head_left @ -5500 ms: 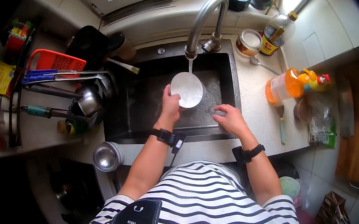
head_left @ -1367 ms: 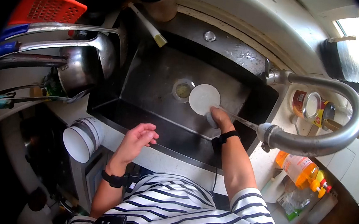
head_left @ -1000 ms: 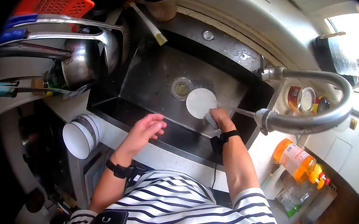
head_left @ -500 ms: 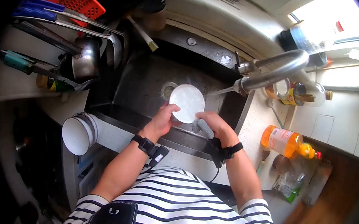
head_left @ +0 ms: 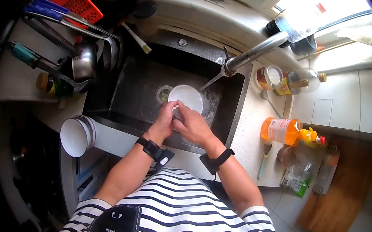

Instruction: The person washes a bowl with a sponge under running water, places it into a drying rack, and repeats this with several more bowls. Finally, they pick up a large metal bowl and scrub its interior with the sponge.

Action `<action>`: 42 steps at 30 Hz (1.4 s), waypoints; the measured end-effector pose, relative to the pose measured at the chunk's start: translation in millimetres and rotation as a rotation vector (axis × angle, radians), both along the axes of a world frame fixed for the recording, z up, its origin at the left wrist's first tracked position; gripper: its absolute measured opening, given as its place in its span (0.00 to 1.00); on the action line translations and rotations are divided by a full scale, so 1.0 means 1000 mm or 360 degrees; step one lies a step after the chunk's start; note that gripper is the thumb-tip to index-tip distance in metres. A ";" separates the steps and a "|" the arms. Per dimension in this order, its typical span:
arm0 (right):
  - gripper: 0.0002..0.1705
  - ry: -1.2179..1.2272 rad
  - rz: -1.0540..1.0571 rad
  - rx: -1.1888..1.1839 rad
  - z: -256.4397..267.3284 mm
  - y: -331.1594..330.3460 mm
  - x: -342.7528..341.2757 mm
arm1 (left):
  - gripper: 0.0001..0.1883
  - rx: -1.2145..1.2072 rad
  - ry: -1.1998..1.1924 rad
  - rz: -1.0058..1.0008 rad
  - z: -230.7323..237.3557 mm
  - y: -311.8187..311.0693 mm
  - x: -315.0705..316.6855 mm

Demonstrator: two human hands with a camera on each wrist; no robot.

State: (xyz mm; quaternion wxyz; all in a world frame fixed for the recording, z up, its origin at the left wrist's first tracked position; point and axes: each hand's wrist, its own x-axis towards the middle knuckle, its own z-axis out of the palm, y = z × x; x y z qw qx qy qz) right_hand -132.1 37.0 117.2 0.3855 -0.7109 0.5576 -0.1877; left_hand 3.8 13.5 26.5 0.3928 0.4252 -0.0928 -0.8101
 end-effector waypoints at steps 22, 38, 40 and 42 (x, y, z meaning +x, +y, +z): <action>0.13 0.0652 0.0525 -0.0704 -0.039 0.013 -0.031 | 0.29 0.0231 -0.0603 -0.0361 0.029 -0.012 0.015; 0.20 0.0368 0.0594 -0.0518 -0.031 0.025 -0.032 | 0.29 0.0179 -0.0556 -0.0588 0.035 -0.020 0.021; 0.20 0.0489 0.0668 -0.0534 -0.023 0.019 -0.045 | 0.29 0.0178 -0.0625 -0.0611 0.040 -0.019 0.023; 0.19 0.0474 0.0633 -0.0550 -0.016 0.014 -0.053 | 0.29 0.0190 -0.0623 -0.0622 0.037 -0.018 0.024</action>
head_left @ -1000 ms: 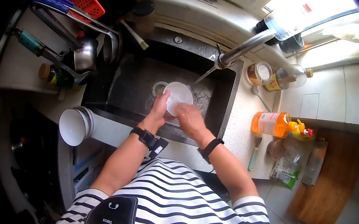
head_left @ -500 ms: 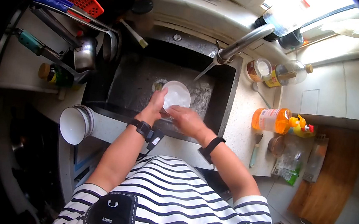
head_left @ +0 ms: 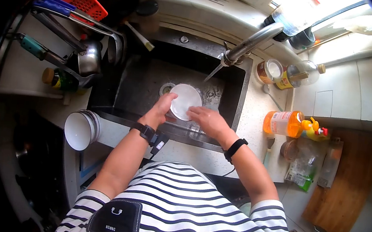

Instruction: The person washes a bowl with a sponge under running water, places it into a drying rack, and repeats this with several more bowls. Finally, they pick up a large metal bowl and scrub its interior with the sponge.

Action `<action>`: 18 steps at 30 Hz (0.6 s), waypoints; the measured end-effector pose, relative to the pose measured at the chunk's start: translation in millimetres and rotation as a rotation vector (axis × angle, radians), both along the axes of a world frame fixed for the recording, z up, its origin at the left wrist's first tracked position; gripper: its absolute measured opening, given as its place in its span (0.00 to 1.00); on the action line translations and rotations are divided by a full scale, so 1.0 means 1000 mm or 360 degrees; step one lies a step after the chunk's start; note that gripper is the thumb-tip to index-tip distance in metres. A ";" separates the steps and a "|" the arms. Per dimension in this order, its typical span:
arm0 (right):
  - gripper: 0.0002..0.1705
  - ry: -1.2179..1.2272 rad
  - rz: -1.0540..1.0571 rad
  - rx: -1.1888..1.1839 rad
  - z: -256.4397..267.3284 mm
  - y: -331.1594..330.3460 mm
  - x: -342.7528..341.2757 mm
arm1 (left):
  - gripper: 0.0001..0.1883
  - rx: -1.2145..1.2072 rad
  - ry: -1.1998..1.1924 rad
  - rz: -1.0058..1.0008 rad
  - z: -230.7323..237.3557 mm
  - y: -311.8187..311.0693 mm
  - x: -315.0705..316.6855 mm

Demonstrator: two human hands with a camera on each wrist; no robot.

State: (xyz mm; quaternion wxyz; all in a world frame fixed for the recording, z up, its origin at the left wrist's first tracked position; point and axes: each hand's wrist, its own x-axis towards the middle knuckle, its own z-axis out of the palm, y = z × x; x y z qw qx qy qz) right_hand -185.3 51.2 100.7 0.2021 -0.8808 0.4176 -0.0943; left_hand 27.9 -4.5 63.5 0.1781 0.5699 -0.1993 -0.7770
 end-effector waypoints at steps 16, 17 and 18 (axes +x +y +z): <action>0.21 -0.1186 -0.0944 -0.0082 0.031 -0.037 0.015 | 0.27 -0.0051 0.0044 0.0023 0.003 0.011 -0.005; 0.20 -0.0980 -0.0780 -0.0070 0.025 -0.033 0.017 | 0.27 -0.0048 0.0066 0.0028 0.004 0.012 -0.005; 0.19 -0.0777 -0.0617 -0.0057 0.023 -0.026 0.018 | 0.27 -0.0044 0.0080 0.0035 0.002 0.014 -0.004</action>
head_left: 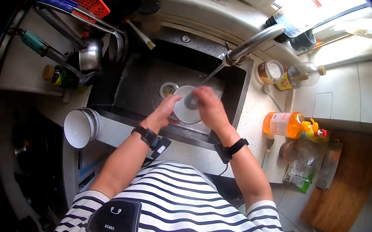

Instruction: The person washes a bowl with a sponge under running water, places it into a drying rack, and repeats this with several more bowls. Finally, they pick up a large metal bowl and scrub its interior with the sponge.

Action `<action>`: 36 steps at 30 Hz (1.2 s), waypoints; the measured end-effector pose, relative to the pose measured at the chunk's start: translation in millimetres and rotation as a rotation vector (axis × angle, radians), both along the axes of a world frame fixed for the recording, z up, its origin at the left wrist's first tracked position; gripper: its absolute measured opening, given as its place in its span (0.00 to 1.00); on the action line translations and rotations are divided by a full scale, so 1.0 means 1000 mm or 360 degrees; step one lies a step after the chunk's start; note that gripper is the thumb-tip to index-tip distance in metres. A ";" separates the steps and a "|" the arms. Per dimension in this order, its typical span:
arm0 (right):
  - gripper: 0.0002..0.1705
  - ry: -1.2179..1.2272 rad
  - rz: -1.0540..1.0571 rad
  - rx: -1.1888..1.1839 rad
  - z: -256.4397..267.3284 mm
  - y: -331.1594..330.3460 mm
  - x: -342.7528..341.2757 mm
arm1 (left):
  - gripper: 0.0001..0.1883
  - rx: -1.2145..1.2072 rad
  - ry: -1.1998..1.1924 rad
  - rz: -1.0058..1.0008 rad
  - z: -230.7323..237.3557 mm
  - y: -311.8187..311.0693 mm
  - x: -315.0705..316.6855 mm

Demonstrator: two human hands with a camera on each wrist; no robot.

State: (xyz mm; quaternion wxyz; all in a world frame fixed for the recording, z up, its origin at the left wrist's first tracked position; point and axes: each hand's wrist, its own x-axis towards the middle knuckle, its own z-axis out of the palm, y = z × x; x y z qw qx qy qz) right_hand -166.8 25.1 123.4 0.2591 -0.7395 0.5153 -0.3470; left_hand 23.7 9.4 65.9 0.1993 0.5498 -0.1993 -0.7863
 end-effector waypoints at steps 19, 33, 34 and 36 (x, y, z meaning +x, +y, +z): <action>0.24 0.1088 0.0857 0.0804 0.005 0.017 0.020 | 0.23 -0.0057 0.0030 0.0103 -0.016 0.004 -0.003; 0.33 0.1428 0.0878 -0.0133 -0.032 0.029 0.000 | 0.23 -0.0120 -0.0240 -0.0565 0.015 -0.006 -0.001; 0.33 0.1391 0.0758 -0.0178 -0.034 0.031 0.000 | 0.21 -0.0159 -0.0292 -0.0592 0.022 -0.007 -0.002; 0.31 0.1321 0.0529 -0.0278 -0.037 0.031 0.005 | 0.19 -0.0256 -0.0300 -0.0549 0.024 -0.009 -0.004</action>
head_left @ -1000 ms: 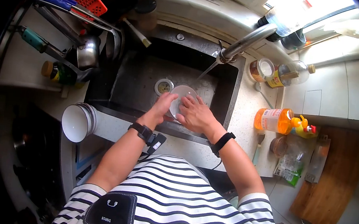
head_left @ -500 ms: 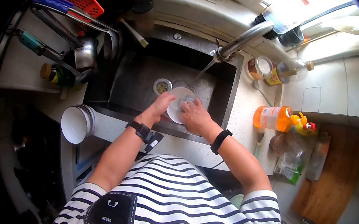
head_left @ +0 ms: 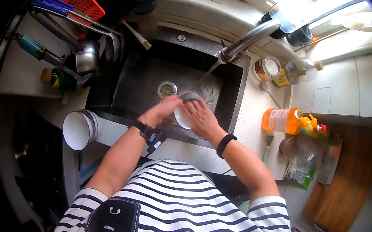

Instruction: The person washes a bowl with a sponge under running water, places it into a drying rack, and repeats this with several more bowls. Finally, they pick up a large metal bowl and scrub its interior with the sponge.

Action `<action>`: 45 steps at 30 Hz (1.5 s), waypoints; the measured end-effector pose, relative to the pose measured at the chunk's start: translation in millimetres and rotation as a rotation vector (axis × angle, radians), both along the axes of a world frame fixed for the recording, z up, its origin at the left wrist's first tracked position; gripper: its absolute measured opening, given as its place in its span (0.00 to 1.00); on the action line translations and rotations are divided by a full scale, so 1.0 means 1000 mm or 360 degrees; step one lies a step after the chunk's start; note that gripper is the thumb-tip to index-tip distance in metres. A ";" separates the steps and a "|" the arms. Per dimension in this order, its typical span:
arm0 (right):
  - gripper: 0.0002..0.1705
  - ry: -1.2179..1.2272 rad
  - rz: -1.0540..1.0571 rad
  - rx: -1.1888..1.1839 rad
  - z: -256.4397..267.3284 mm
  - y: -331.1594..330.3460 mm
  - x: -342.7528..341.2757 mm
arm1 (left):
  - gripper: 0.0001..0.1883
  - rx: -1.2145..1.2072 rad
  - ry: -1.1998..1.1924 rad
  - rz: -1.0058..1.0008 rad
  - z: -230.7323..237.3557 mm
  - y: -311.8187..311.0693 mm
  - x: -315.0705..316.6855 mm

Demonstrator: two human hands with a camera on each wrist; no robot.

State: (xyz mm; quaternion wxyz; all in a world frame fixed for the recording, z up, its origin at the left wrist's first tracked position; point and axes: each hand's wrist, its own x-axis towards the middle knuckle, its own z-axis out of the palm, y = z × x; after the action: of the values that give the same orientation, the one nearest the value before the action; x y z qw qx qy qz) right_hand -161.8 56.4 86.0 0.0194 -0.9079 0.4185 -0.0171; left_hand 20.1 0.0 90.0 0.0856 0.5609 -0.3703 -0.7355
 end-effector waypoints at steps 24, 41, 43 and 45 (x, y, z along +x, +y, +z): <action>0.20 0.0001 -0.0412 0.0788 0.021 -0.008 0.028 | 0.19 -0.0029 0.0283 0.0628 -0.028 0.016 -0.007; 0.22 0.0045 -0.0233 0.0336 0.004 -0.001 0.009 | 0.22 0.0145 0.0229 0.0223 -0.007 -0.003 0.014; 0.15 0.0019 -0.0220 0.0428 0.005 -0.001 0.007 | 0.24 0.0100 0.0271 0.0272 -0.007 0.000 0.012; 0.08 -0.0211 -0.0221 0.0398 0.006 -0.001 0.011 | 0.28 0.0099 0.0358 0.0372 0.000 0.005 0.005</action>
State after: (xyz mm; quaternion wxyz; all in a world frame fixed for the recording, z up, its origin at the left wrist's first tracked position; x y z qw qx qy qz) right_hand -150.4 55.0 91.9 0.1585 -0.8641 0.4770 -0.0259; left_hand 25.3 5.3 90.4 0.1941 0.5166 -0.2676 -0.7898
